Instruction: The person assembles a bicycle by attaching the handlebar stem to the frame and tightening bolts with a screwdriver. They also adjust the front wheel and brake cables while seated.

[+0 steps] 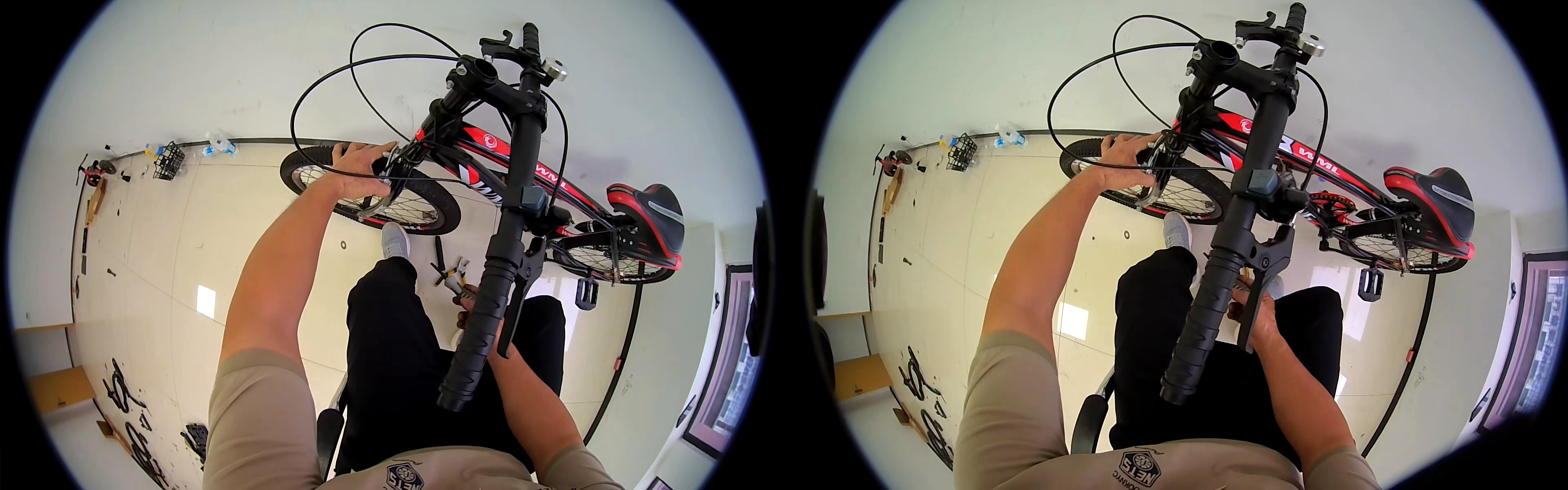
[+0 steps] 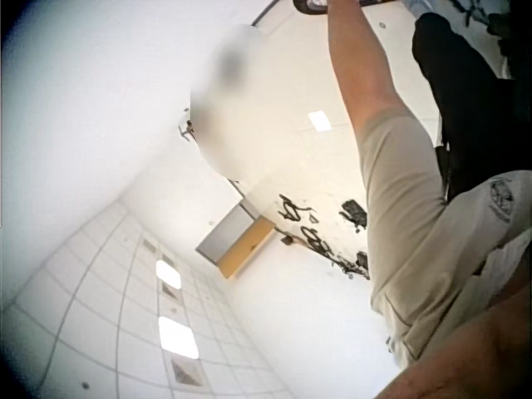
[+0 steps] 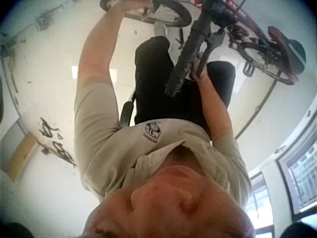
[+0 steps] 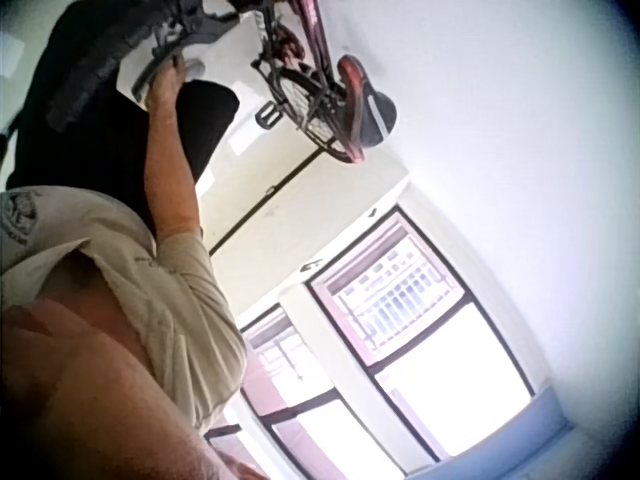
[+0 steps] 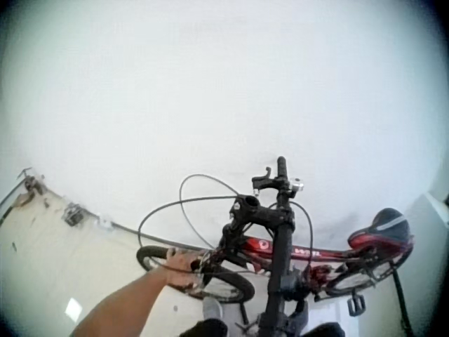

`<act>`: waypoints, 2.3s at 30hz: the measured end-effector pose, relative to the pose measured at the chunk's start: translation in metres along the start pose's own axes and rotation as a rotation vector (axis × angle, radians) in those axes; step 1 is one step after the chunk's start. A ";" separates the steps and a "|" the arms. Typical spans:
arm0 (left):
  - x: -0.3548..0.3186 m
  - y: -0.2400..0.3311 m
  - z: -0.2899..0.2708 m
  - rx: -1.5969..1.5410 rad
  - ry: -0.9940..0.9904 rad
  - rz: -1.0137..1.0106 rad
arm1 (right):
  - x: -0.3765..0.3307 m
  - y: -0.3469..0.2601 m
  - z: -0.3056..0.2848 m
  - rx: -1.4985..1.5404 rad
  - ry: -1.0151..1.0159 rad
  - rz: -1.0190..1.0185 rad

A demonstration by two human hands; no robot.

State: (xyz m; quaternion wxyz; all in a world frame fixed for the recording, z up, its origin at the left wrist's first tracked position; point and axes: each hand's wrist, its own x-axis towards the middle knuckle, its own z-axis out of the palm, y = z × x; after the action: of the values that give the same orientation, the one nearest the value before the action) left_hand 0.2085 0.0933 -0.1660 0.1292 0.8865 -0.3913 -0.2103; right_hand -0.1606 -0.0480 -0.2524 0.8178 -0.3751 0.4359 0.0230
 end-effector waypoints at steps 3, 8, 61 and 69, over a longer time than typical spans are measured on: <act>-0.001 0.002 -0.002 -0.002 -0.013 -0.005 | 0.000 -0.004 -0.002 0.056 -0.018 0.056; -0.001 -0.002 0.001 0.020 0.008 -0.003 | 0.002 -0.001 -0.002 0.039 -0.015 0.040; -0.260 0.155 0.059 -0.386 0.947 0.085 | -0.017 -0.005 0.004 -0.155 0.200 -0.167; -0.259 0.153 0.058 -0.409 0.962 0.065 | -0.016 -0.002 0.001 -0.192 0.172 -0.197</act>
State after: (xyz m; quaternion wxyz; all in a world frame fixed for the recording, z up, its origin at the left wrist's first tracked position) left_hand -0.0735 0.1828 -0.0864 0.4712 0.8270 -0.2661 0.1527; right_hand -0.1691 -0.0443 -0.2393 0.7361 -0.4931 0.4612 -0.0479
